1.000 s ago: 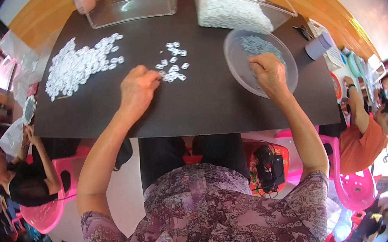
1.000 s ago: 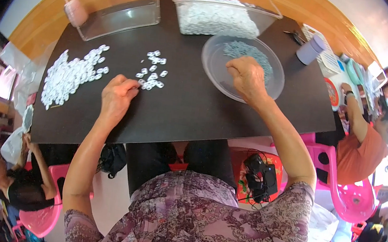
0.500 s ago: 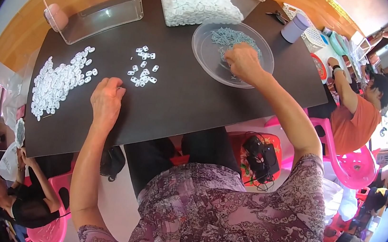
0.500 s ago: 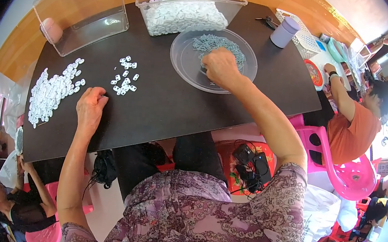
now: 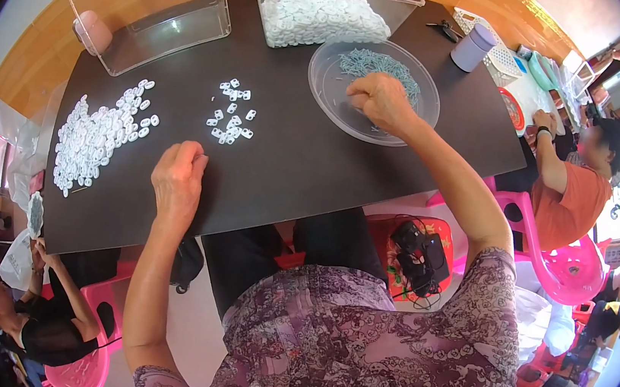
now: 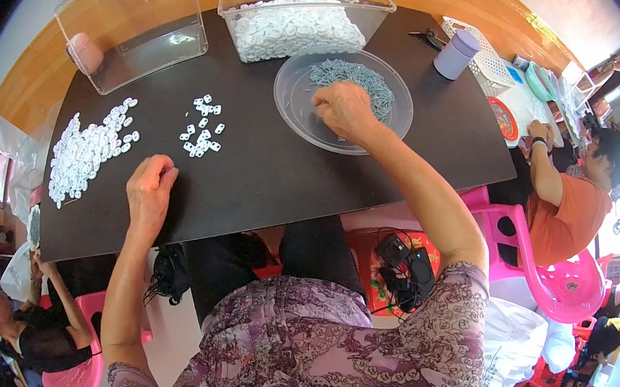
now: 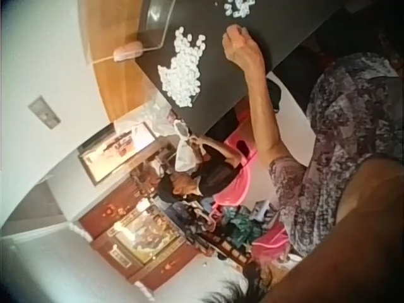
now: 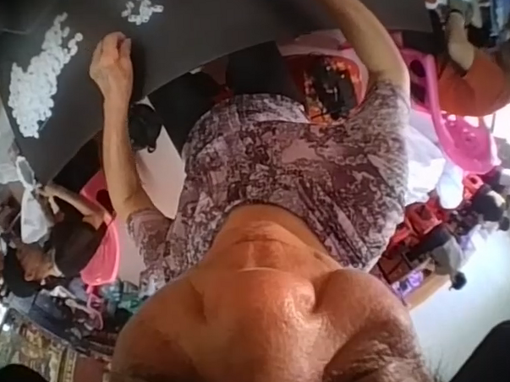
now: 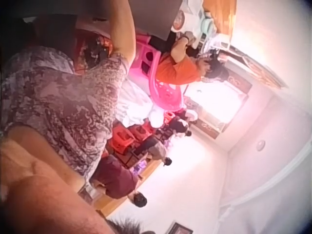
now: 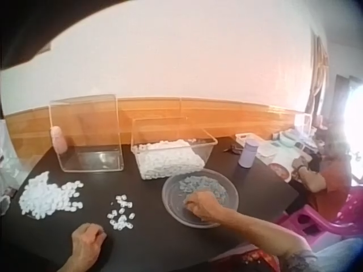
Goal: Manually assembling small white plastic components by inserting blue pins into designated holes.
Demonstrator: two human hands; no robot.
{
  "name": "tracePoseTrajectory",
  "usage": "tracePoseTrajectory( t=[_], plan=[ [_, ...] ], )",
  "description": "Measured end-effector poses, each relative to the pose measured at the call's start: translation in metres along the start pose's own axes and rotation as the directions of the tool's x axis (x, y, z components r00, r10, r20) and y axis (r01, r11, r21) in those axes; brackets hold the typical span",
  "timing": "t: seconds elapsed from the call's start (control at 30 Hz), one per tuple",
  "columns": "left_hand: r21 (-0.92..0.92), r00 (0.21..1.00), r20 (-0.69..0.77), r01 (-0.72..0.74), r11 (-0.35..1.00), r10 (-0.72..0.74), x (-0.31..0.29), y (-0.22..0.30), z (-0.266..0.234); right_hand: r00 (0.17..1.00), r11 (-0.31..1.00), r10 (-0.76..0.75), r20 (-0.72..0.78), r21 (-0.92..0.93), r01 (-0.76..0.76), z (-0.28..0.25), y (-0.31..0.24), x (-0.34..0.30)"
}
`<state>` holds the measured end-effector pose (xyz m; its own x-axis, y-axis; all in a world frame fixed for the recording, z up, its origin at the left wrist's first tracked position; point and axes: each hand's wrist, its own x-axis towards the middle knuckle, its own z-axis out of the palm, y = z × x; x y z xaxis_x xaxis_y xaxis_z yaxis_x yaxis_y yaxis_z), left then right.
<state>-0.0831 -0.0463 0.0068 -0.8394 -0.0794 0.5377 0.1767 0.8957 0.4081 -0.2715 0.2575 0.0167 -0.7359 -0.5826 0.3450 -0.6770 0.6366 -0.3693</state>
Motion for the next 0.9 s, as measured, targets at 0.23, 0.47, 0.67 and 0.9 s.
tracePoseTrajectory(
  t=[0.23, 0.47, 0.67, 0.9],
  plan=[
    [-0.525, 0.951, 0.023, 0.274, 0.806, -0.308, -0.022, 0.022, -0.004, 0.996, 0.991, -0.026, 0.085, -0.132, 0.037, 0.022, -0.012, 0.016],
    [-0.781, 0.828, 0.198, 0.457, 0.427, -0.524, -0.029, 0.045, -0.005, 0.984, 0.95, -0.146, 0.101, -0.265, 0.168, 0.021, -0.012, 0.014],
    [-0.884, 0.791, 0.259, 0.425, 0.194, -0.555, -0.033, 0.053, -0.011, 1.0, 1.0, 0.011, 0.021, 0.012, -0.011, -0.006, -0.004, 0.016],
    [-0.9, 0.773, 0.318, 0.428, 0.082, -0.549, -0.035, 0.062, -0.009, 0.989, 0.988, 0.045, 0.142, -0.154, -0.023, 0.01, -0.009, 0.003]
  ],
)
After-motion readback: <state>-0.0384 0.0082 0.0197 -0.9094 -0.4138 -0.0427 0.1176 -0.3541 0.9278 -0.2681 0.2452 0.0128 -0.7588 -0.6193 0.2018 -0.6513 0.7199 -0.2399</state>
